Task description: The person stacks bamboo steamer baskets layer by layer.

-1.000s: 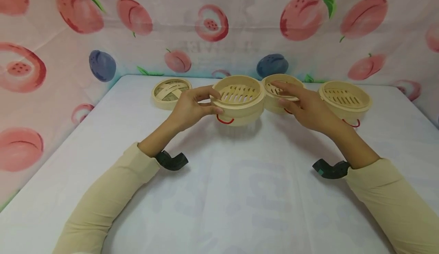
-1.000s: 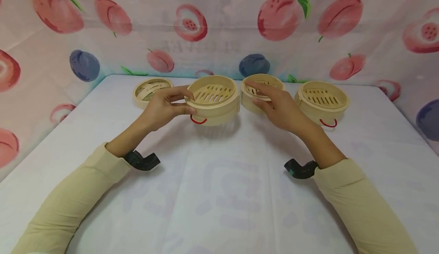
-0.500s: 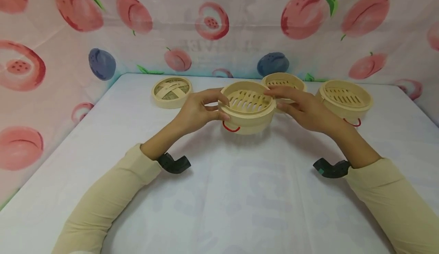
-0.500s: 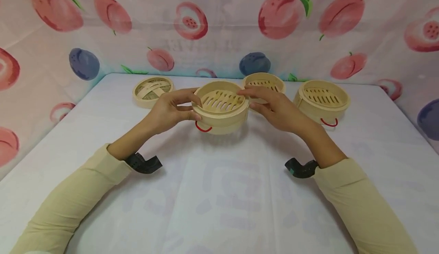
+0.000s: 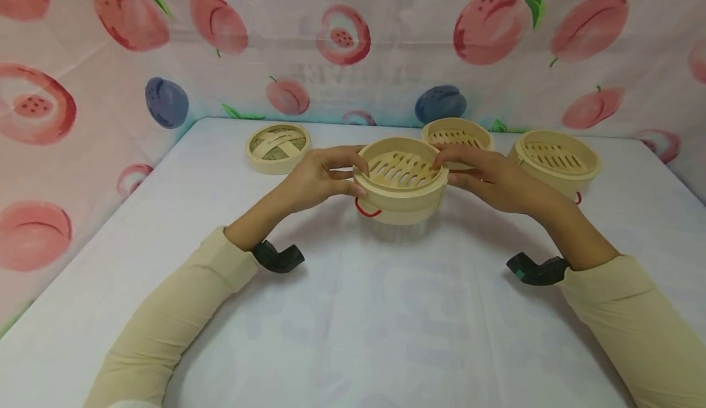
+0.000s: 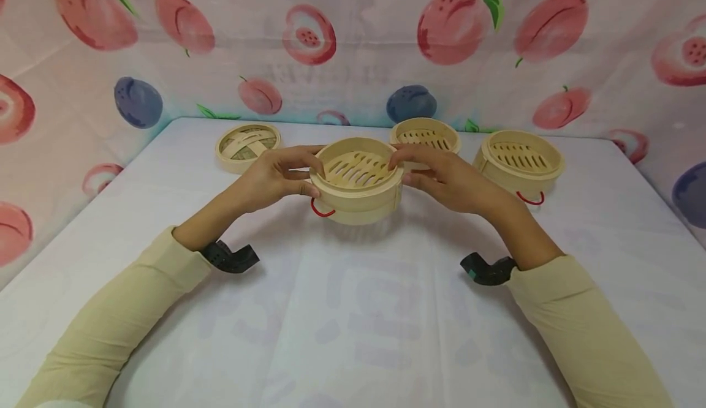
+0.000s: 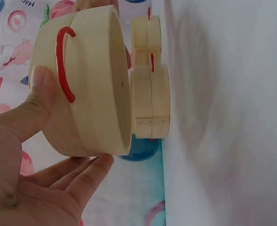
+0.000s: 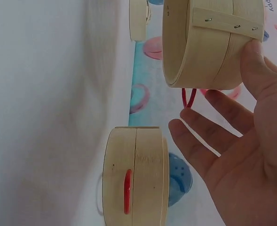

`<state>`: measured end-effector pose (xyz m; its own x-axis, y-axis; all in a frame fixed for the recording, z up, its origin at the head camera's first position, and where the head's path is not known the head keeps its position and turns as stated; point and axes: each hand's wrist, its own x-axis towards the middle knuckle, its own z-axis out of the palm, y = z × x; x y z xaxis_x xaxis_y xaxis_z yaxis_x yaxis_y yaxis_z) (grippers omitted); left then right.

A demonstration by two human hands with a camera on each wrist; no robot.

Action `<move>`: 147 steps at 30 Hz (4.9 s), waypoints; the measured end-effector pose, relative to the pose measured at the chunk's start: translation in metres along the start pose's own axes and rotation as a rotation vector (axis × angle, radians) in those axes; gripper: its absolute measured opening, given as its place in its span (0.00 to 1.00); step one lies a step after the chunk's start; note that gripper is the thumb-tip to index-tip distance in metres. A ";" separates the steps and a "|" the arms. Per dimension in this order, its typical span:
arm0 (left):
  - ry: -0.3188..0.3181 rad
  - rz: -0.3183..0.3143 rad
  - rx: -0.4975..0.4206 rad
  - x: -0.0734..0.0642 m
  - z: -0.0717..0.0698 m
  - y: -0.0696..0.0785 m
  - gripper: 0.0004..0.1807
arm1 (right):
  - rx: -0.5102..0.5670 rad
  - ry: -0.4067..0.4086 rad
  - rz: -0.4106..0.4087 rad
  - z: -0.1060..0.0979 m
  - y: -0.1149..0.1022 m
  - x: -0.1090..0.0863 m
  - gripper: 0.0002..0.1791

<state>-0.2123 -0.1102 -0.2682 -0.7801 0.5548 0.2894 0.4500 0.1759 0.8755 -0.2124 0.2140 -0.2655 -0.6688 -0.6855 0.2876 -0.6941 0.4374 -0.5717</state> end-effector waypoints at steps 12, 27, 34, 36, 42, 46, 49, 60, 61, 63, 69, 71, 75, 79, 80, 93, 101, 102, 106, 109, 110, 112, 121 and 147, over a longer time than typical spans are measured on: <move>-0.034 0.055 0.015 0.001 -0.009 -0.003 0.15 | 0.027 0.002 -0.016 0.000 -0.008 0.002 0.15; 0.117 0.155 0.388 -0.002 0.020 0.017 0.22 | -0.019 0.068 0.025 0.000 -0.009 -0.001 0.17; 0.232 0.165 0.461 -0.007 0.036 0.023 0.22 | -0.022 0.112 -0.039 0.001 -0.011 0.001 0.16; 0.271 0.169 0.469 -0.008 0.040 0.024 0.22 | -0.029 0.123 -0.037 0.001 -0.011 0.002 0.16; 0.344 0.128 0.455 -0.010 0.046 0.026 0.22 | -0.067 0.156 -0.036 0.005 -0.012 0.005 0.15; 0.360 0.092 0.441 -0.010 0.049 0.025 0.22 | -0.100 0.160 -0.025 0.009 -0.014 0.006 0.16; 0.382 0.083 0.430 -0.011 0.050 0.024 0.21 | -0.104 0.162 -0.024 0.011 -0.015 0.007 0.15; 0.418 0.143 0.348 -0.008 0.039 0.024 0.20 | -0.020 0.166 -0.038 0.008 -0.015 0.008 0.21; 0.414 0.136 0.328 -0.008 0.037 0.024 0.20 | -0.011 0.164 -0.043 0.007 -0.015 0.008 0.22; 0.395 0.115 0.280 -0.008 0.033 0.025 0.20 | -0.008 0.164 -0.049 0.005 -0.015 0.007 0.26; 0.287 0.074 0.110 -0.005 0.019 0.027 0.19 | -0.013 0.142 -0.043 -0.001 -0.017 0.004 0.31; 0.242 0.068 0.052 -0.004 0.015 0.027 0.18 | 0.005 0.131 -0.049 -0.003 -0.017 0.003 0.32; 0.173 0.061 -0.022 -0.004 0.009 0.025 0.18 | 0.050 0.114 -0.071 -0.004 -0.018 0.000 0.33; 0.114 0.077 -0.038 -0.003 0.006 0.019 0.19 | 0.082 0.105 -0.060 -0.002 -0.018 -0.002 0.30; 0.101 0.084 -0.031 -0.002 0.005 0.018 0.19 | 0.085 0.115 -0.060 0.000 -0.018 -0.003 0.29; -0.008 0.025 -0.024 -0.005 0.011 -0.013 0.19 | 0.067 0.173 -0.079 0.030 -0.005 -0.012 0.23; -0.026 -0.027 -0.063 -0.011 0.016 -0.022 0.20 | 0.081 0.162 -0.072 0.037 -0.003 -0.016 0.22; -0.030 -0.031 -0.066 -0.012 0.017 -0.023 0.20 | 0.077 0.163 -0.063 0.038 -0.003 -0.017 0.22; -0.039 -0.034 -0.067 -0.014 0.018 -0.028 0.19 | 0.055 0.176 -0.020 0.044 -0.003 -0.020 0.21; -0.045 -0.024 -0.061 -0.014 0.019 -0.031 0.20 | 0.052 0.195 -0.004 0.048 -0.002 -0.022 0.21; -0.047 -0.020 -0.061 -0.014 0.019 -0.033 0.20 | 0.053 0.199 -0.004 0.049 -0.002 -0.023 0.22; -0.049 -0.015 -0.059 -0.014 0.019 -0.036 0.20 | 0.067 0.208 -0.004 0.052 -0.001 -0.024 0.22; -0.028 0.000 -0.075 -0.015 0.022 -0.046 0.20 | 0.116 0.222 -0.052 0.060 0.005 -0.024 0.23; 0.006 0.048 -0.109 -0.017 0.019 -0.055 0.21 | 0.161 0.264 -0.035 0.068 0.011 -0.017 0.26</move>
<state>-0.2152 -0.1142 -0.3283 -0.7614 0.5556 0.3340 0.4369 0.0592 0.8975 -0.1902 0.1912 -0.3289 -0.7056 -0.5147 0.4870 -0.6813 0.3039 -0.6660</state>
